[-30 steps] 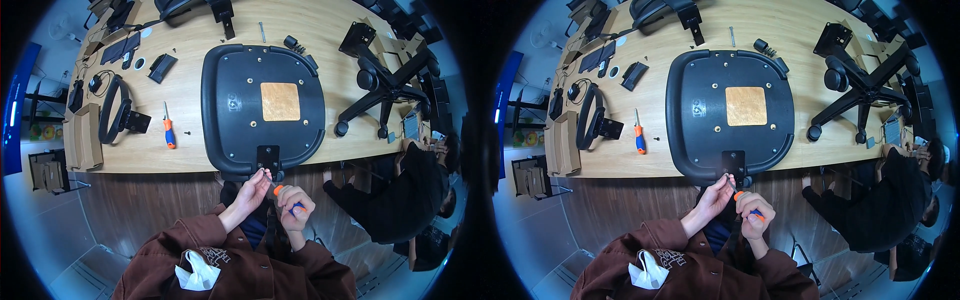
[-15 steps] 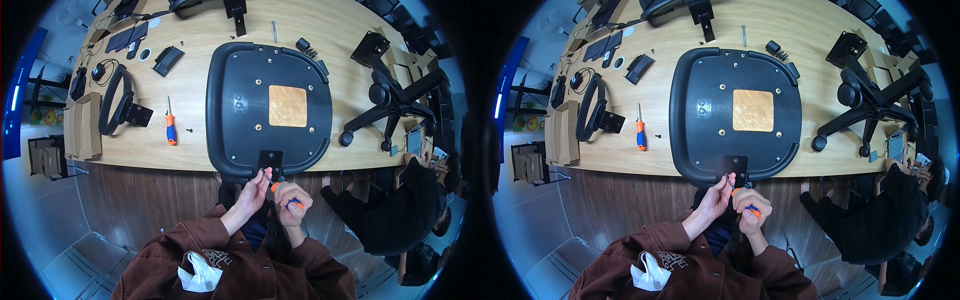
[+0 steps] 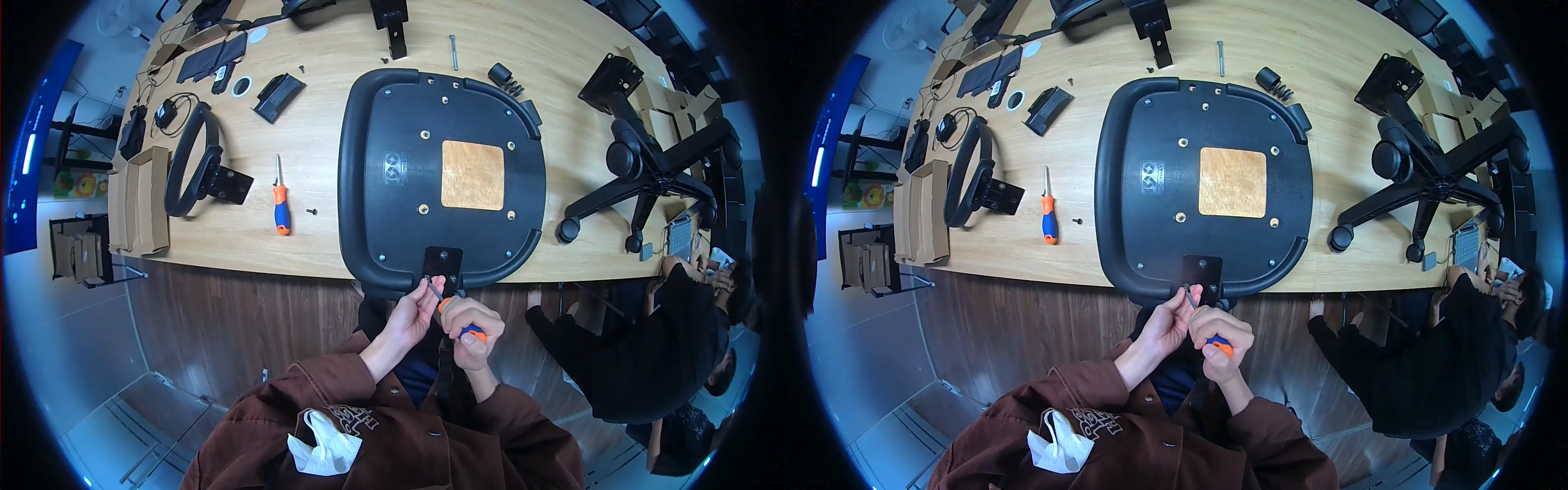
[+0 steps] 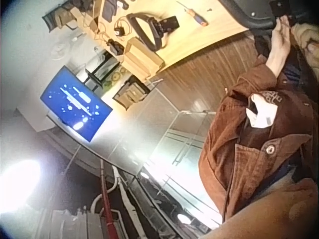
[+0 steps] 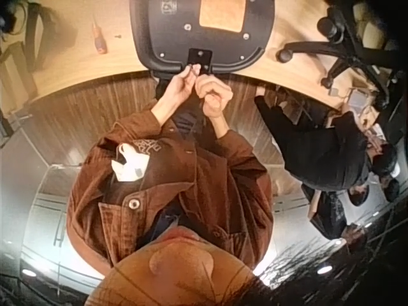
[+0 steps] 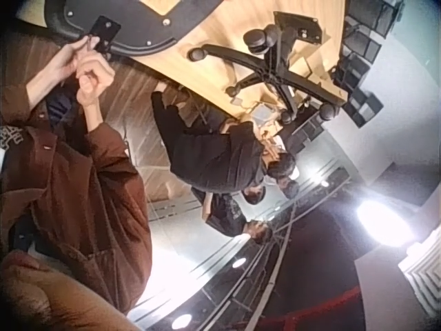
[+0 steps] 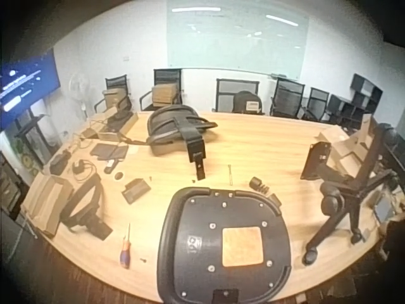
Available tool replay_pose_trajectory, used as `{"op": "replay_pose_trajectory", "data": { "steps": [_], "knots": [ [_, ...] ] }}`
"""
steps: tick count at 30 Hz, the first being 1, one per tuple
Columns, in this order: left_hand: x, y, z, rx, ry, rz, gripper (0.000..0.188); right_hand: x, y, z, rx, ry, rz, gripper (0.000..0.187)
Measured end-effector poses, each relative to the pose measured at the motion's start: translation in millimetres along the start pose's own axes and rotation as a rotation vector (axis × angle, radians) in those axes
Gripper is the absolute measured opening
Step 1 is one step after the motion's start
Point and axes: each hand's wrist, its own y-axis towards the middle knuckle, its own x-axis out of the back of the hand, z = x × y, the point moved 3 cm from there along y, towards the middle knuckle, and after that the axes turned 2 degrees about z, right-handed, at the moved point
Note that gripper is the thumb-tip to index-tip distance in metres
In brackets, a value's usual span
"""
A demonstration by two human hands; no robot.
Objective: The user is assembling an office chair by attaching the seat plate and backrest using a screwdriver and screws.
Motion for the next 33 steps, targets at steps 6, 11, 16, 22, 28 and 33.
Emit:
{"op": "replay_pose_trajectory", "data": {
  "steps": [6,11,16,22,28,33],
  "knots": [
    [5.5,1.6,-5.1,0.072,0.144,0.025,0.027,4.5,-6.7,-9.8,-0.003,-0.024,0.007,0.040],
    [10.0,5.1,-4.8,0.082,0.166,0.046,0.029,4.9,-8.8,-12.6,0.001,-0.052,-0.081,0.040],
    [10.9,12.1,-4.5,0.058,0.134,0.099,0.024,4.0,-11.2,-14.5,0.015,-0.086,-0.088,0.038],
    [10.6,16.2,-7.6,0.066,0.175,-0.036,0.023,12.6,-16.7,-2.9,0.031,-0.354,0.009,0.036],
    [3.6,8.6,-9.1,0.032,0.239,-0.014,0.024,14.4,-16.7,6.9,-0.078,-0.447,0.188,0.030],
    [4.9,12.6,-9.4,0.038,0.287,-0.015,0.024,7.7,-20.3,12.8,-0.039,-0.530,0.194,0.034]
  ]
}}
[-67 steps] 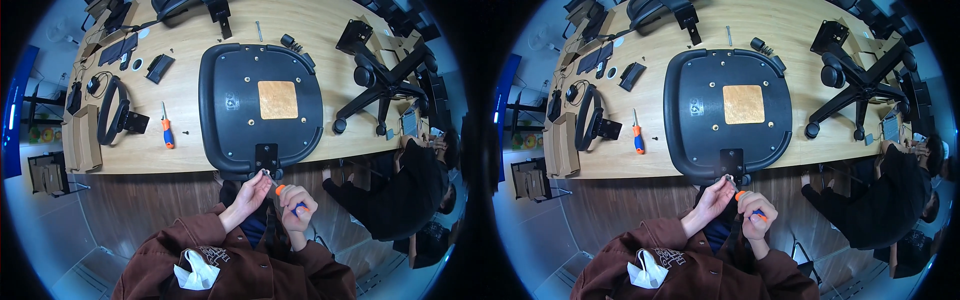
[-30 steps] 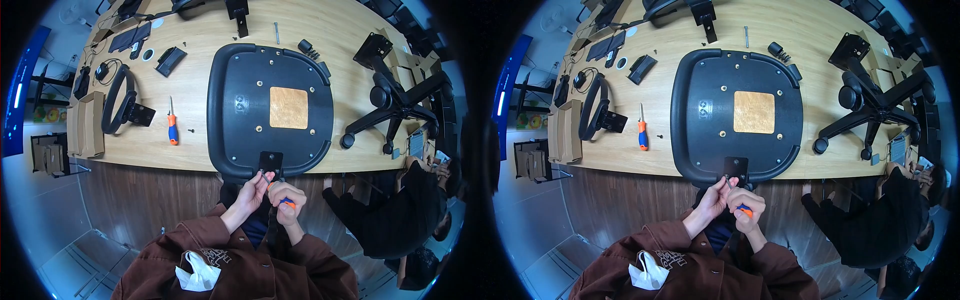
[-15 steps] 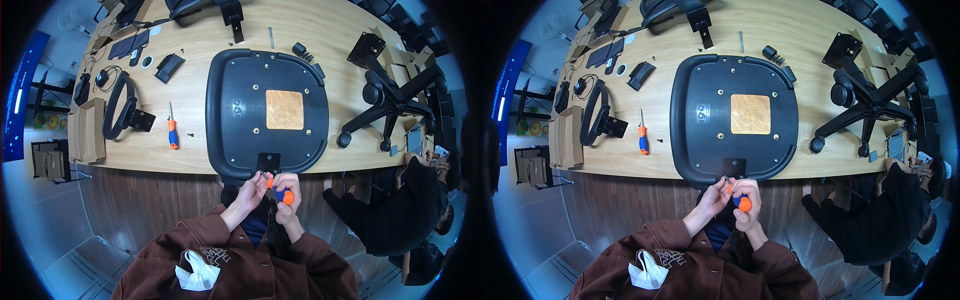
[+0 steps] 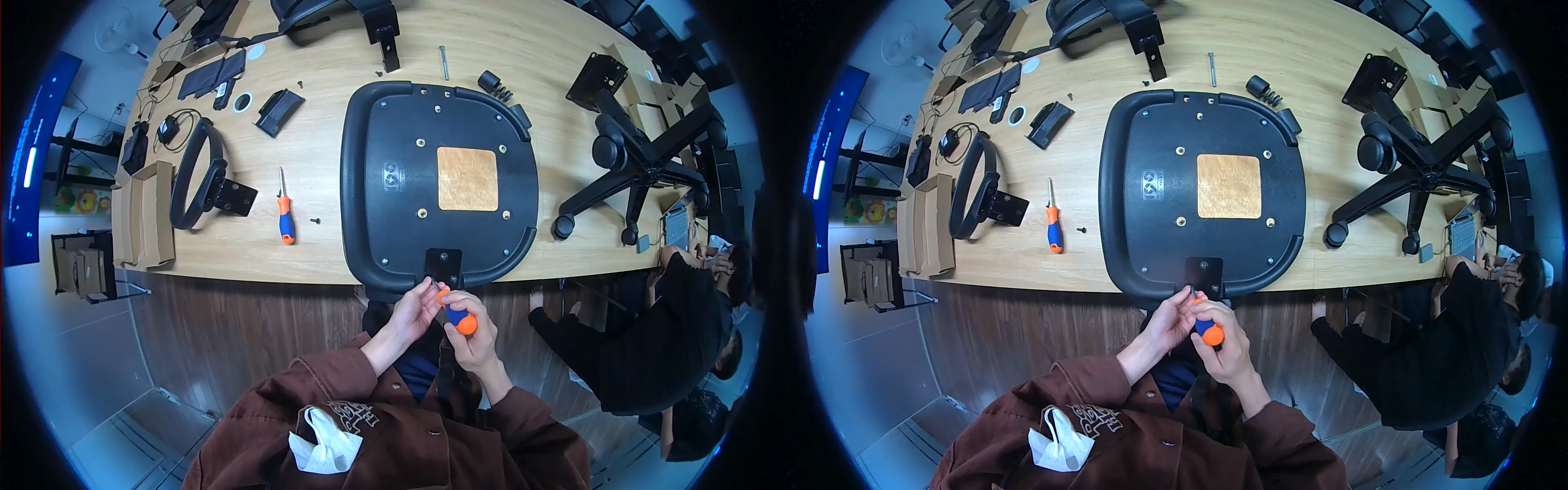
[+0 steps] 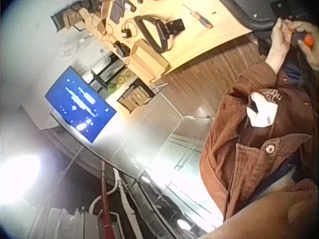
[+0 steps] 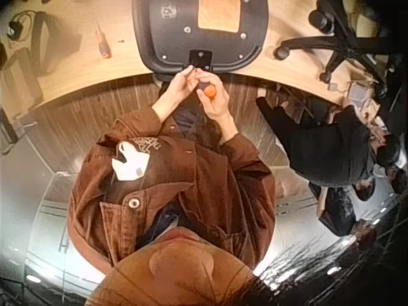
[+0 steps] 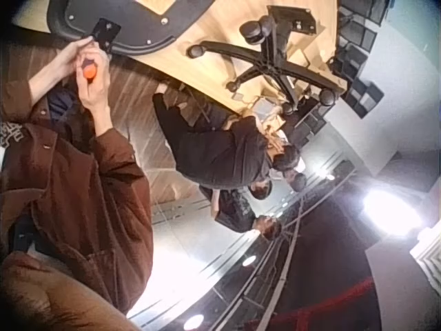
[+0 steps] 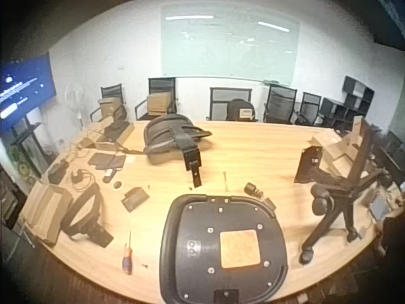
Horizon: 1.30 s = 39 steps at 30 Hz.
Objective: The user is assembling an office chair by attaching the seat plate and backrest using a screwdriver and screws.
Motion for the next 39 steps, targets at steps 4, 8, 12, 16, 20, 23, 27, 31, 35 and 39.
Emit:
{"op": "replay_pose_trajectory", "data": {
  "steps": [4,8,12,16,20,23,27,31,35,39],
  "knots": [
    [-0.2,-2.8,-2.7,-0.027,0.029,0.000,0.020,-0.1,-4.6,5.3,-0.024,-0.038,-0.025,0.036],
    [0.3,-2.4,-2.8,-0.004,0.014,-0.041,0.022,4.8,-8.8,5.1,-0.028,-0.106,-0.059,0.042],
    [15.0,5.4,-3.4,0.020,0.024,-0.033,0.023,4.0,-1.8,12.2,-0.060,-0.157,-0.050,0.048],
    [10.8,-20.2,-3.7,0.000,0.370,-0.113,0.024,2.1,5.9,17.4,-0.055,-0.225,-0.074,0.051],
    [-17.0,-69.5,-8.5,-0.430,0.959,-0.143,0.019,-3.5,12.4,20.4,-0.014,-0.317,-0.154,0.051],
    [-16.6,-76.2,-11.3,-0.731,1.081,-0.083,0.026,-7.7,12.0,18.6,0.001,-0.336,-0.226,0.052],
    [-44.8,-102.9,-22.6,-1.195,1.277,0.004,0.033,-14.5,13.6,17.4,0.042,-0.375,-0.306,0.054],
    [-72.8,-109.9,-25.8,-1.620,1.367,0.177,0.036,-22.6,14.8,15.3,0.124,-0.451,-0.427,0.053],
    [-66.5,-107.2,-19.8,-1.727,1.449,0.208,0.035,-19.7,9.8,15.9,0.103,-0.471,-0.411,0.055],
    [-68.3,-117.7,-14.0,-1.692,1.477,0.147,0.034,-5.0,7.5,38.3,0.070,-0.315,-0.172,0.043]
  ]
}}
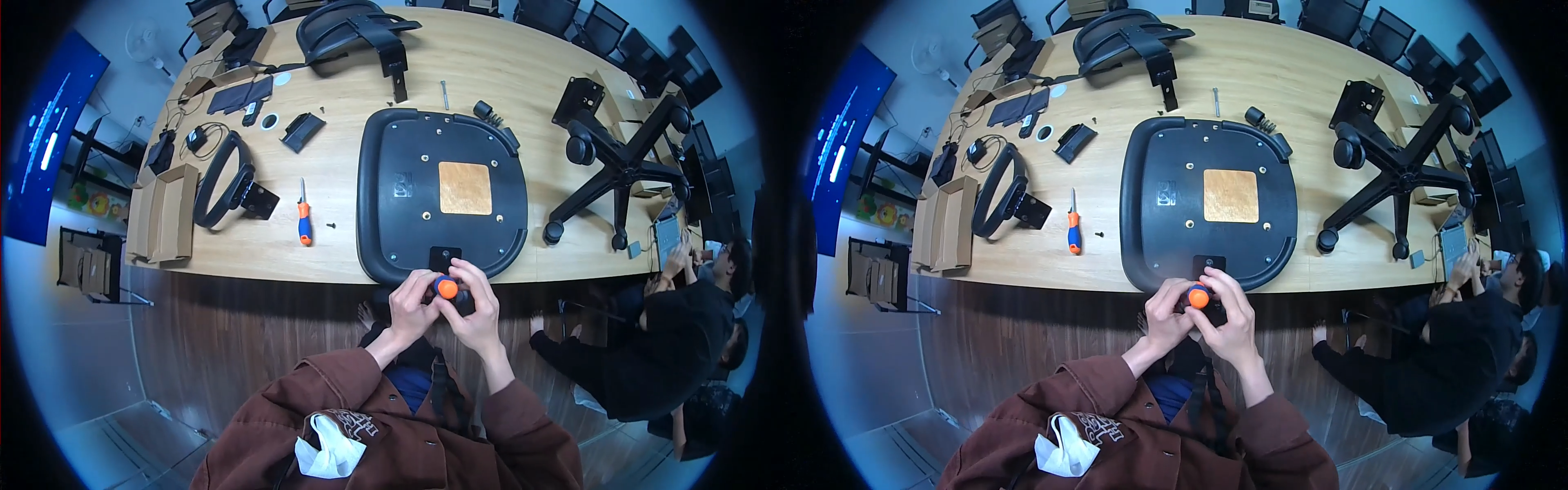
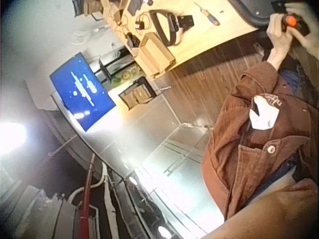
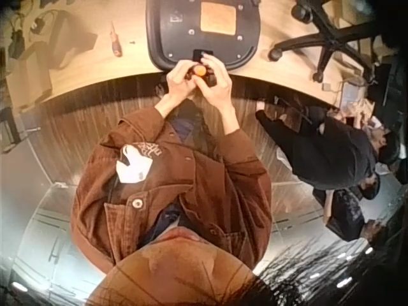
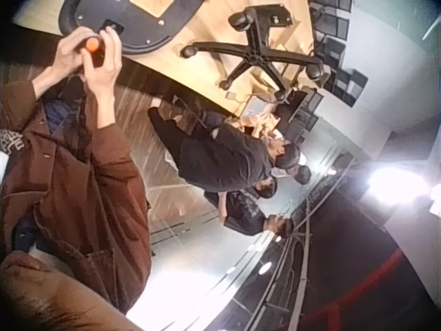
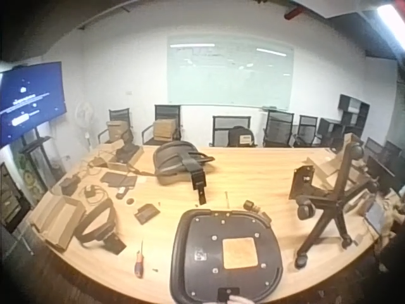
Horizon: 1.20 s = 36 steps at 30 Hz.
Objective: The user is assembling an office chair by attaching the seat plate and backrest using a screwdriver and screws.
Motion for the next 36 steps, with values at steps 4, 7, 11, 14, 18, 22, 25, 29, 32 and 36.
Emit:
{"op": "replay_pose_trajectory", "data": {
  "steps": [4,7,11,14,18,22,25,29,32,36],
  "knots": [
    [-5.6,6.0,0.6,0.018,0.016,0.004,0.034,9.6,0.2,-11.6,0.055,0.087,0.089,0.041],
    [-7.9,6.8,4.2,-0.036,0.009,0.006,0.033,14.1,0.8,-17.0,0.026,0.065,0.088,0.042],
    [-9.3,-15.1,42.5,0.096,0.128,0.043,0.035,21.1,8.6,-18.6,-0.102,0.135,0.095,0.045],
    [-13.4,-27.2,52.1,0.056,0.297,0.093,0.028,27.2,13.0,-15.6,0.025,-0.011,0.187,0.044],
    [-26.8,-28.8,57.1,-0.006,0.370,0.057,0.020,23.5,11.6,-13.5,-0.039,0.106,0.192,0.044],
    [-31.0,-25.9,54.8,0.034,0.439,0.030,0.018,22.6,10.6,-6.5,-0.013,0.093,0.242,0.045],
    [-34.1,-23.9,57.5,0.048,0.503,0.068,0.016,20.5,12.7,-4.1,0.005,0.076,0.243,0.043],
    [-35.4,-23.1,62.5,0.027,0.493,0.112,0.016,17.3,15.8,-0.5,0.076,0.005,0.224,0.040],
    [-34.1,-21.3,62.4,0.024,0.500,0.138,0.014,18.2,15.6,-1.7,0.008,-0.011,0.156,0.041],
    [-34.0,-16.6,63.7,0.001,0.518,0.211,0.013,20.0,6.3,-16.7,-0.034,0.012,0.084,0.043]
  ]
}}
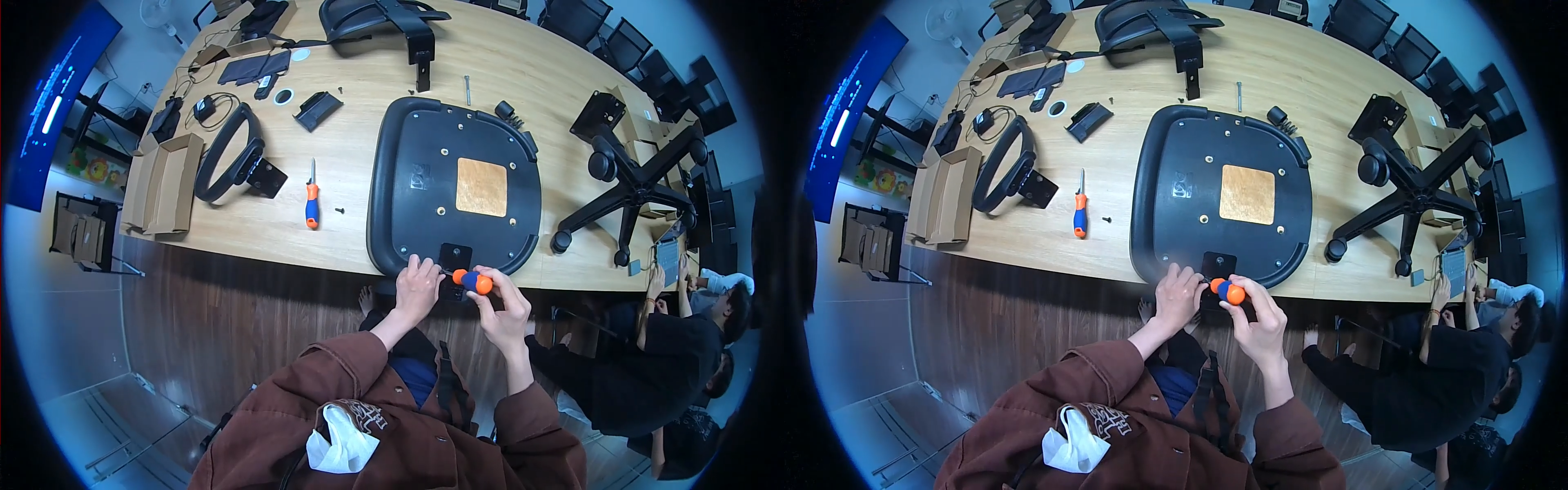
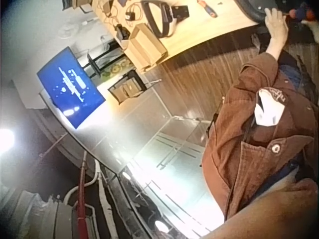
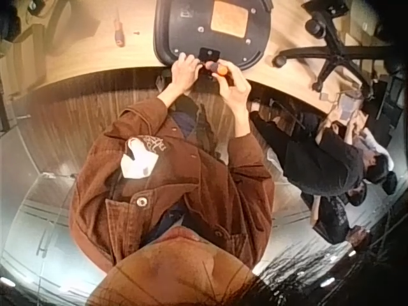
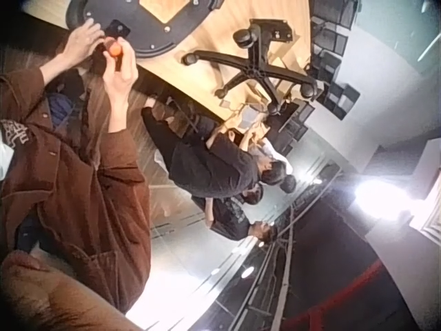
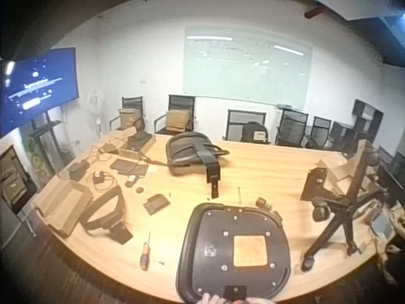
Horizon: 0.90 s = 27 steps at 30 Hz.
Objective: The user is assembling an office chair by attaching the seat plate and backrest using a screwdriver and screws.
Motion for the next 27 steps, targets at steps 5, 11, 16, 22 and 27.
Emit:
{"op": "replay_pose_trajectory", "data": {
  "steps": [5,11,16,22,27],
  "knots": [
    [-2.9,2.7,3.9,-0.018,0.002,0.047,0.015,0.1,-4.6,-2.0,-0.017,0.020,-0.026,0.043],
    [3.9,12.1,12.4,-0.152,-0.019,0.186,0.013,10.6,-14.2,-8.6,-0.113,0.097,-0.075,0.042],
    [-0.8,20.2,12.6,-0.315,0.111,0.359,0.014,20.7,-20.6,-17.2,-0.147,0.155,-0.179,0.040],
    [-5.1,23.8,13.9,-0.403,0.223,0.372,0.021,24.8,-21.9,-17.1,-0.187,0.205,-0.205,0.040],
    [-7.1,21.1,14.0,-0.406,0.236,0.363,0.024,22.2,-23.5,-17.5,-0.192,0.223,-0.218,0.039]
  ]
}}
